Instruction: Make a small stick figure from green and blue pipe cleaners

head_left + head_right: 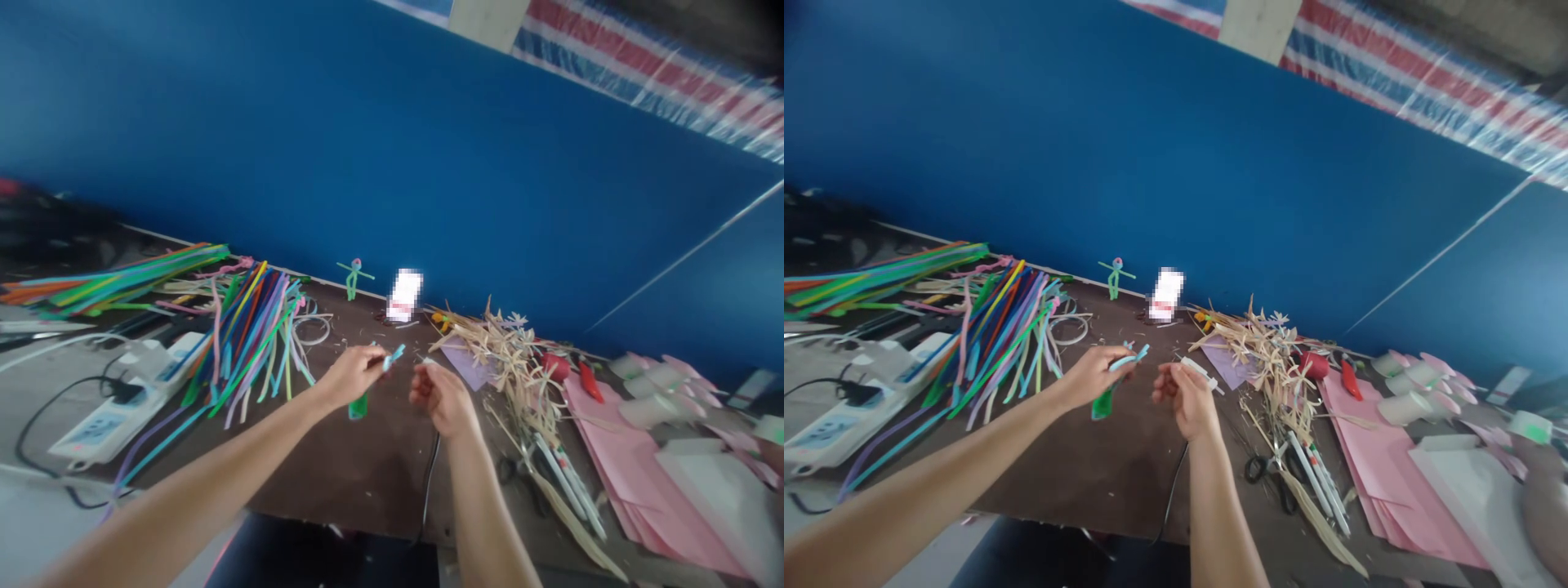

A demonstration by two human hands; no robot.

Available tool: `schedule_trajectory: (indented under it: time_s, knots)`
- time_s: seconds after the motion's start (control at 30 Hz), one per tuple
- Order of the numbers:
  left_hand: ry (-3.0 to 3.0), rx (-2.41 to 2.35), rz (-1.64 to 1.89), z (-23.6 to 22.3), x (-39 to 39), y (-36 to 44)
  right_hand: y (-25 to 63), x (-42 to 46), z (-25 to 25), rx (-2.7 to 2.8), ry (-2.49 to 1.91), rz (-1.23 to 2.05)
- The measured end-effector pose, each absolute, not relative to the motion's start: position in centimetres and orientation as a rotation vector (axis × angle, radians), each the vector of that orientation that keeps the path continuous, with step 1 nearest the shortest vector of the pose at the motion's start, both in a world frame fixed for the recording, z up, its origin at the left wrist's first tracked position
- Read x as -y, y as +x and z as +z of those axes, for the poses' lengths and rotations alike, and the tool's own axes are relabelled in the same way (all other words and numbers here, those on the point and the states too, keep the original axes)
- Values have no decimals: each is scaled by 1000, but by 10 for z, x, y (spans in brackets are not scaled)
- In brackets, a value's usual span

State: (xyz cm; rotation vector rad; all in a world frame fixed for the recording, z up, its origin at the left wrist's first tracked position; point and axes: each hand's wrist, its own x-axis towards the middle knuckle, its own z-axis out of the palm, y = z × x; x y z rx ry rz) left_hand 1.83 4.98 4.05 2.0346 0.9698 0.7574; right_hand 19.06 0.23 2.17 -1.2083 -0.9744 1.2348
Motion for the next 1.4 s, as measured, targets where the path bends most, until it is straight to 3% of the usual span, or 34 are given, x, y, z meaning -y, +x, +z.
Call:
schedule_trajectory:
  time_s: [0.17, 0.53, 0.93, 1.4]
  knots:
    - [1444, -796, 622, 24, -58, 23, 190, -9, 10, 937, -1197, 1225]
    - [1106, -482, 485, 5, -77, 39, 180, -24, 17, 1200, -1224, 1238]
    - [855, -357, 574, -26, -94, 42, 171, -38, 5, 1102, -1210, 1234]
    - [917, -478, 697, -22, -82, 42, 171, -48, -15, 983, -1166, 1160]
